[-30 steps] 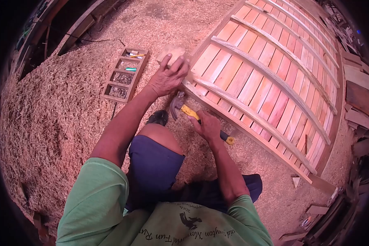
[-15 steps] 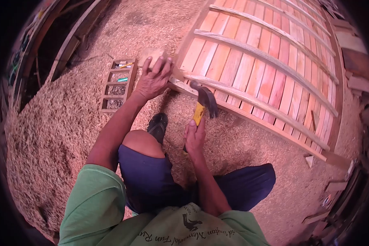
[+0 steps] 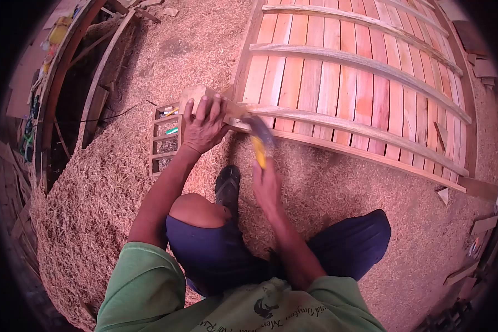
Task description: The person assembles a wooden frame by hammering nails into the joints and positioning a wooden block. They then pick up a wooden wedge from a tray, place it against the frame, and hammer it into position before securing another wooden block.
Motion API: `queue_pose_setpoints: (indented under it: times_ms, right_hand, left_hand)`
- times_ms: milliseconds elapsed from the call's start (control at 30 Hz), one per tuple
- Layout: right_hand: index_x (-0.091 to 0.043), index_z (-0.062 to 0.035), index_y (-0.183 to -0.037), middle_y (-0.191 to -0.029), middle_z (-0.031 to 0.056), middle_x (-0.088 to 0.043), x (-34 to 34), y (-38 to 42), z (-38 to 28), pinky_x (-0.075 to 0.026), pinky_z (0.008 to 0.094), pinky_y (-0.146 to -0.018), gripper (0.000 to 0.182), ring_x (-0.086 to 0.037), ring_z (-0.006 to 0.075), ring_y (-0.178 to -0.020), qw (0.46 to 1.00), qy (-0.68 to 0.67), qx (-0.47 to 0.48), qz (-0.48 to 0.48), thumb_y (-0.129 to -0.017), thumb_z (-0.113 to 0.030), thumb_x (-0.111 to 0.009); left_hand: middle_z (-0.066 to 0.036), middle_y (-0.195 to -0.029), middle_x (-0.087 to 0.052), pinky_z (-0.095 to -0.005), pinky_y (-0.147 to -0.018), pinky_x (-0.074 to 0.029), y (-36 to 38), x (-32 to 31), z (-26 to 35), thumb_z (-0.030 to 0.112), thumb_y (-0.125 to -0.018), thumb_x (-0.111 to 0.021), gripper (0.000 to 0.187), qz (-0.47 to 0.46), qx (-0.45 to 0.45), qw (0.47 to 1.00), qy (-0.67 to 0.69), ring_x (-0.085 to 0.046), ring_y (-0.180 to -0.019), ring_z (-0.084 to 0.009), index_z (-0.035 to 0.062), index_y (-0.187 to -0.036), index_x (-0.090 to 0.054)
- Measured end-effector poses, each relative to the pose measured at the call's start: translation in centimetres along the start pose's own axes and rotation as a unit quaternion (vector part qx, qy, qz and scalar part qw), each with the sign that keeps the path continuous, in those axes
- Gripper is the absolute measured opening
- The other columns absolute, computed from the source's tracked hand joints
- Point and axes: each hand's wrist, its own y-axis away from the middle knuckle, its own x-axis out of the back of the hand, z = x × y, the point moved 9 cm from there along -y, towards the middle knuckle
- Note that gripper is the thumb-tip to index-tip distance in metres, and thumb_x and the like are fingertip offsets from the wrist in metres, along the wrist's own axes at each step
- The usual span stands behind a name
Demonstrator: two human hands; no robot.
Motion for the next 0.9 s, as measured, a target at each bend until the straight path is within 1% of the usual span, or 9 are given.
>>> queue_pose_setpoints:
  times_ms: [100, 200, 267, 367, 467, 567, 700, 767, 900]
  right_hand:
    - [-0.060, -0.0035, -0.113, -0.074, 0.0121, -0.064, 0.2, -1.7, 1.5, -0.049, 0.0350, -0.053, 0.024, -0.064, 0.0124, -0.064, 0.999, 0.010, -0.023, 0.032, -0.110, -0.027, -0.056]
    - [-0.056, -0.0047, -0.110, -0.070, 0.0060, -0.058, 3.5, 0.1, -2.2, -0.044, 0.0291, -0.050, 0.028, -0.055, 0.0108, -0.056, 0.963, -0.260, -0.015, 0.071, -0.112, -0.032, -0.053]
    - [-0.053, -0.0067, -0.106, -0.070, 0.0010, -0.053, 6.4, -0.7, -5.7, -0.040, 0.0228, -0.050, 0.030, -0.046, 0.0075, -0.053, 0.918, -0.367, 0.095, 0.117, -0.112, -0.036, -0.052]
    - [-0.053, -0.0043, -0.105, -0.069, 0.0042, -0.055, 6.8, 0.3, -6.4, -0.043, 0.0306, -0.049, 0.032, -0.051, 0.0128, -0.053, 0.933, -0.315, 0.147, 0.093, -0.111, -0.036, -0.055]
    - [-0.054, -0.0021, -0.103, -0.067, 0.0069, -0.055, 4.8, -0.5, -5.9, -0.045, 0.0401, -0.052, 0.033, -0.057, 0.0202, -0.054, 0.973, -0.091, 0.188, 0.096, -0.111, -0.034, -0.056]
    - [-0.059, 0.0002, -0.111, -0.075, 0.0263, -0.063, 0.9, -2.2, -1.1, -0.049, 0.0481, -0.057, 0.026, -0.068, 0.0427, -0.066, 0.993, 0.101, 0.023, -0.056, -0.108, -0.025, -0.060]
    - [-0.056, -0.0008, -0.103, -0.068, 0.0169, -0.059, 5.2, -1.6, -5.5, -0.047, 0.0420, -0.052, 0.033, -0.062, 0.0272, -0.056, 0.999, -0.023, 0.044, 0.003, -0.110, -0.032, -0.059]
    - [-0.057, -0.0036, -0.100, -0.069, 0.0093, -0.058, 8.2, -1.1, -9.1, -0.045, 0.0347, -0.050, 0.033, -0.058, 0.0198, -0.056, 0.983, -0.162, 0.084, 0.036, -0.112, -0.034, -0.055]
    - [-0.058, -0.0056, -0.097, -0.069, 0.0057, -0.057, 8.9, -0.1, -10.5, -0.045, 0.0248, -0.051, 0.034, -0.056, 0.0152, -0.056, 0.856, -0.442, 0.226, 0.142, -0.112, -0.036, -0.053]
  left_hand:
    - [-0.006, -0.159, -0.045, -0.0625, -0.122, -0.023, 0.2, -0.3, 0.0, 0.064, -0.090, -0.064, 0.074, 0.006, -0.002, 1.000, -0.005, -0.028, -0.150, -0.0351, 0.0157, -0.147, -0.061]
    - [-0.005, -0.159, -0.046, -0.0627, -0.123, -0.022, 0.2, -0.3, -0.1, 0.064, -0.089, -0.065, 0.075, -0.019, -0.003, 1.000, -0.010, -0.027, -0.151, -0.0348, 0.0157, -0.146, -0.062]
    - [-0.005, -0.159, -0.045, -0.0629, -0.124, -0.022, 0.0, -0.7, 0.0, 0.061, -0.089, -0.066, 0.073, -0.005, 0.003, 1.000, -0.008, -0.027, -0.151, -0.0350, 0.0156, -0.146, -0.061]
    - [-0.005, -0.159, -0.045, -0.0612, -0.125, -0.020, 0.2, -0.1, 0.0, 0.056, -0.088, -0.067, 0.072, -0.011, 0.012, 1.000, 0.004, -0.026, -0.153, -0.0326, 0.0158, -0.147, -0.060]
    - [-0.004, -0.160, -0.044, -0.0601, -0.126, -0.020, 0.4, -0.1, 0.0, 0.058, -0.087, -0.068, 0.075, -0.024, 0.017, 1.000, 0.000, -0.025, -0.154, -0.0312, 0.0166, -0.149, -0.059]
    - [-0.002, -0.163, -0.042, -0.0597, -0.126, -0.020, 0.5, -0.4, -0.1, 0.064, -0.087, -0.069, 0.078, -0.043, 0.020, 0.999, -0.024, -0.025, -0.154, -0.0313, 0.0197, -0.151, -0.059]
    - [-0.003, -0.163, -0.043, -0.0603, -0.127, -0.020, 1.0, -0.6, 0.2, 0.062, -0.087, -0.069, 0.078, -0.042, 0.022, 0.999, -0.005, -0.025, -0.154, -0.0307, 0.0185, -0.151, -0.059]
    - [-0.003, -0.162, -0.043, -0.0604, -0.127, -0.020, 0.5, -0.5, -0.1, 0.063, -0.086, -0.070, 0.080, -0.026, 0.017, 0.999, -0.020, -0.025, -0.154, -0.0306, 0.0176, -0.151, -0.059]
    - [-0.003, -0.161, -0.044, -0.0595, -0.127, -0.021, 0.4, -0.1, -0.1, 0.062, -0.084, -0.072, 0.082, -0.033, 0.010, 0.999, -0.038, -0.026, -0.153, -0.0299, 0.0170, -0.151, -0.058]
